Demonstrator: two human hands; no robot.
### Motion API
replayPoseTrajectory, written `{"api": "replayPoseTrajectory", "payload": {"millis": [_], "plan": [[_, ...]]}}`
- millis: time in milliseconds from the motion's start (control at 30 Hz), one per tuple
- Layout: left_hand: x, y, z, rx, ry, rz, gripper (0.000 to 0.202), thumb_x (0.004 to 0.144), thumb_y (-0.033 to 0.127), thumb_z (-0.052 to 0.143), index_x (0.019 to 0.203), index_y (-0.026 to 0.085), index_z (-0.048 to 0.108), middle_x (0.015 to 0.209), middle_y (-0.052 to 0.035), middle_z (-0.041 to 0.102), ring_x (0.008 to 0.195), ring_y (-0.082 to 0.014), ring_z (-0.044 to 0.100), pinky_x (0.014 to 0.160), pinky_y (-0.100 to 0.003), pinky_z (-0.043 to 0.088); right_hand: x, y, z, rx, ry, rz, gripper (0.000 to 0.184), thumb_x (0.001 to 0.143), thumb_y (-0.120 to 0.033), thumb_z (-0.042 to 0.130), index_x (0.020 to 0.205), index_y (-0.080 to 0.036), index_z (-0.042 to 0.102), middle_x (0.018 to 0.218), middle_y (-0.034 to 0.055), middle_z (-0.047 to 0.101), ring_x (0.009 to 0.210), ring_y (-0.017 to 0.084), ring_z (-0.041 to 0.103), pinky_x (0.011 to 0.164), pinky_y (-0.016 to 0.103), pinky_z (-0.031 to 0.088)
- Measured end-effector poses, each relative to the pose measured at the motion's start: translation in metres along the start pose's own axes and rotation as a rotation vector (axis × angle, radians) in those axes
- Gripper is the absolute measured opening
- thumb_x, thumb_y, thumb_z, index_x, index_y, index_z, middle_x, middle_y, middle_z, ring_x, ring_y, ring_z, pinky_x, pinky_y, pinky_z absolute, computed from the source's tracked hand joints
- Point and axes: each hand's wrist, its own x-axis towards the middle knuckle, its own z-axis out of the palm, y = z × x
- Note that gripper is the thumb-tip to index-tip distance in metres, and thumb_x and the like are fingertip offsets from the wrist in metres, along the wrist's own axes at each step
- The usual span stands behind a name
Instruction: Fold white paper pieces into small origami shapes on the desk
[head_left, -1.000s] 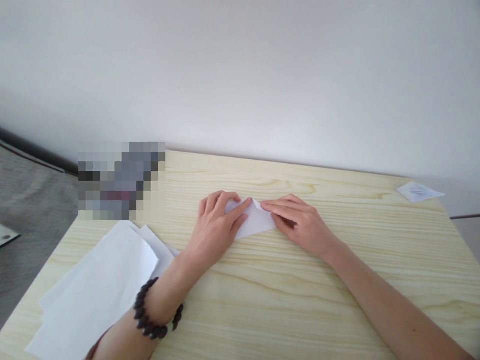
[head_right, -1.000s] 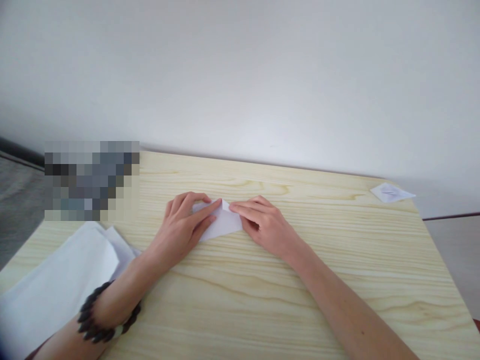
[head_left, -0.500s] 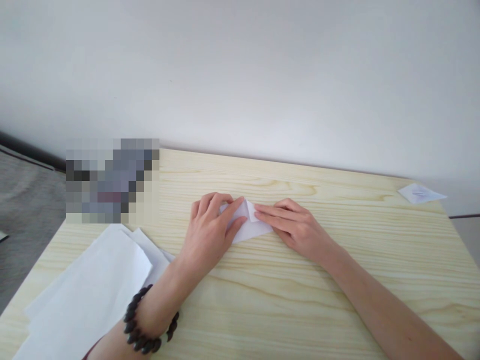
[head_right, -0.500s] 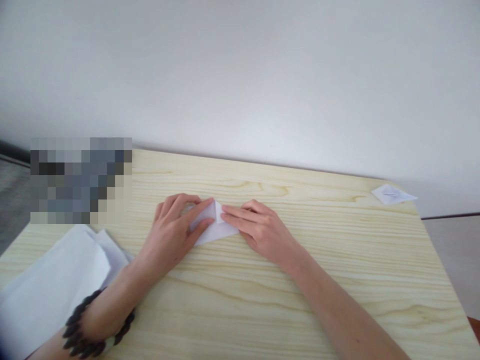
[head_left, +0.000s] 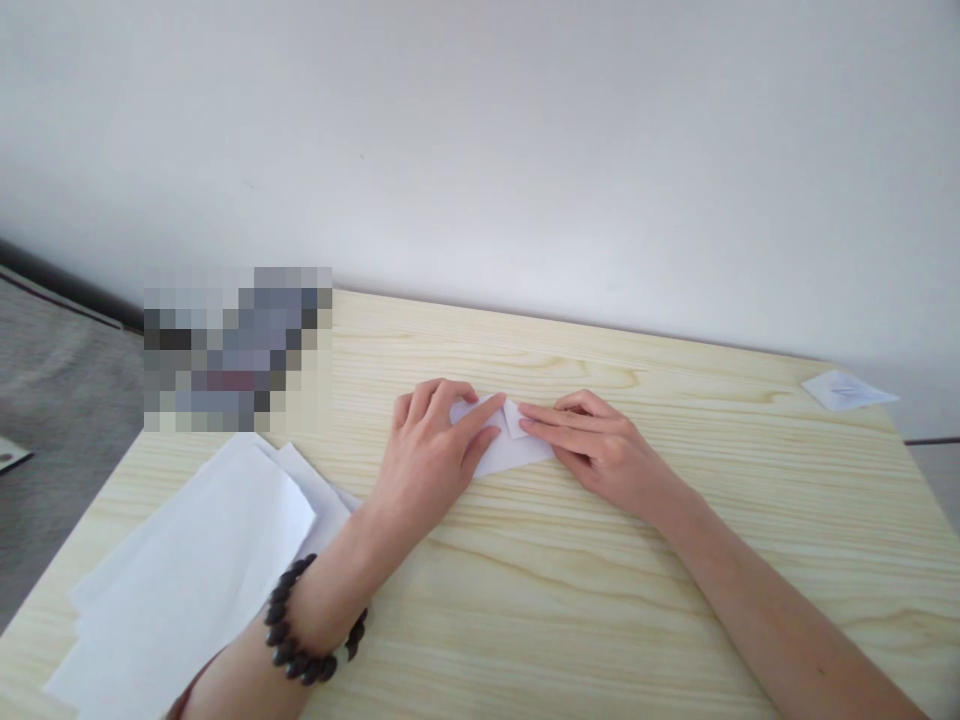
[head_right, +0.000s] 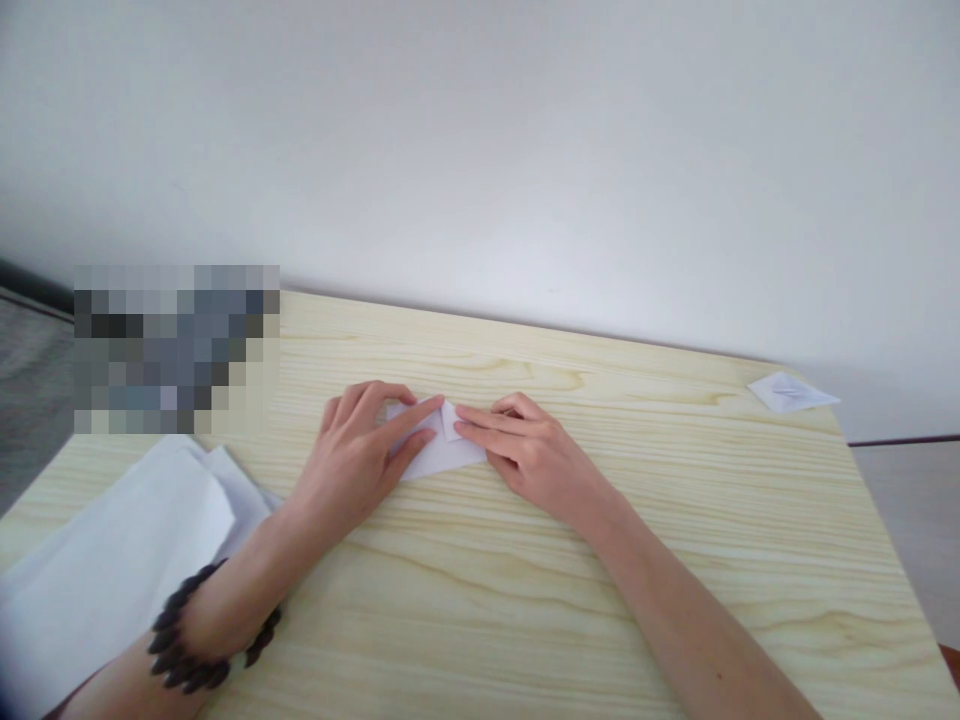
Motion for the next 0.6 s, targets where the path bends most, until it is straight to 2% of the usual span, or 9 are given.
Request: {"api": "replayPoseTrajectory", "payload": {"millis": [600], "plan": [[-0.0001, 0.0005, -0.0005, 0.017, 0.000, 0.003, 0.030, 0.092, 0.031, 0.053, 0.120, 0.028, 0.064, 0.108, -0.0081, 0.061, 0.102, -0.0259, 0.050, 0.085, -0.042, 0.041, 0.0004, -0.0007, -0.0003, -0.053, -0.013, -0.034, 0.037, 0.091, -0.010, 0.050, 0.123, -0.023, 0.062, 0.125, 0.0032, 0.065, 0.095, 0.021, 0.054, 0.080, 0.039, 0.056]]}}
